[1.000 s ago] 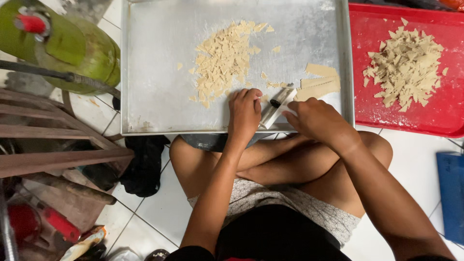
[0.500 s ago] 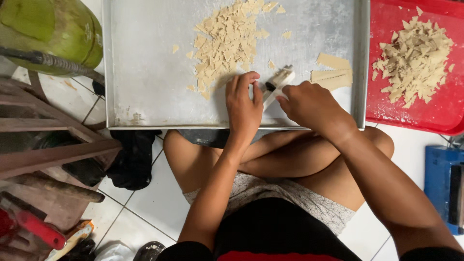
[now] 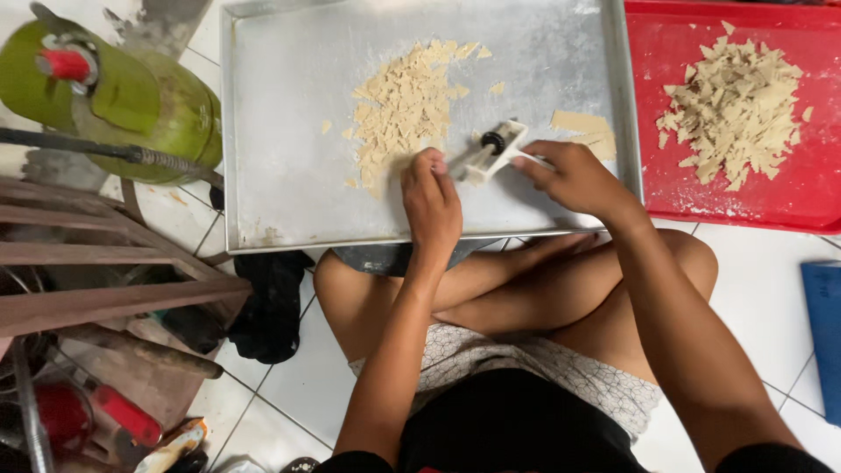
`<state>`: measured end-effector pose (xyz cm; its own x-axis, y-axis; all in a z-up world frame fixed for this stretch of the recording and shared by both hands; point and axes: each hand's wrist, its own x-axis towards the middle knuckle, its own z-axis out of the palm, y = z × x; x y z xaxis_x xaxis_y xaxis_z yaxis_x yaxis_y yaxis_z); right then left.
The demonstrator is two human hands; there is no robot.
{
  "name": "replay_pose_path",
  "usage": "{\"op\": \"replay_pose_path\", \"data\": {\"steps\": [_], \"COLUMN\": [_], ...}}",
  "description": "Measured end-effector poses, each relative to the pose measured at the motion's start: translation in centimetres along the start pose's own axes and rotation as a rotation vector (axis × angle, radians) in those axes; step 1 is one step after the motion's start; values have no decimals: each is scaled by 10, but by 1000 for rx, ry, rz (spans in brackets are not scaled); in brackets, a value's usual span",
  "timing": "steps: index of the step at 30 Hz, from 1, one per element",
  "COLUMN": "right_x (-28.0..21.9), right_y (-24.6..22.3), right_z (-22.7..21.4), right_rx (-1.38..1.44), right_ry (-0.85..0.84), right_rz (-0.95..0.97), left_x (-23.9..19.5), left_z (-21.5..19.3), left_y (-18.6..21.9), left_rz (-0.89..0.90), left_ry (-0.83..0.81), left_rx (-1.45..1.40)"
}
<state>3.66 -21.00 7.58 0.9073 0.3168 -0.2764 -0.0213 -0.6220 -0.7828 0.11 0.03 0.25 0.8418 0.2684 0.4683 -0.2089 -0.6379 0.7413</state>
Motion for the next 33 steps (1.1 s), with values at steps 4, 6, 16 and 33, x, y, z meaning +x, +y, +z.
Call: {"op": "replay_pose_path", "data": {"steps": [4, 6, 16, 33], "right_x": [-22, -32, -49, -56], "right_y": [31, 48, 97, 78], "right_z": [-11, -14, -8, -14], "right_rx": [144, 232, 546, 697], "right_ry": [131, 227, 409, 468], "right_rz": [-5, 20, 1, -65], "left_x": [1, -4, -6, -20], "left_z": [-12, -14, 9, 109], "left_y": [32, 39, 62, 62], "left_rz": [277, 338, 461, 316], "left_ry": [-300, -526, -588, -433], "left_rx": [-31, 222, 313, 453]}}
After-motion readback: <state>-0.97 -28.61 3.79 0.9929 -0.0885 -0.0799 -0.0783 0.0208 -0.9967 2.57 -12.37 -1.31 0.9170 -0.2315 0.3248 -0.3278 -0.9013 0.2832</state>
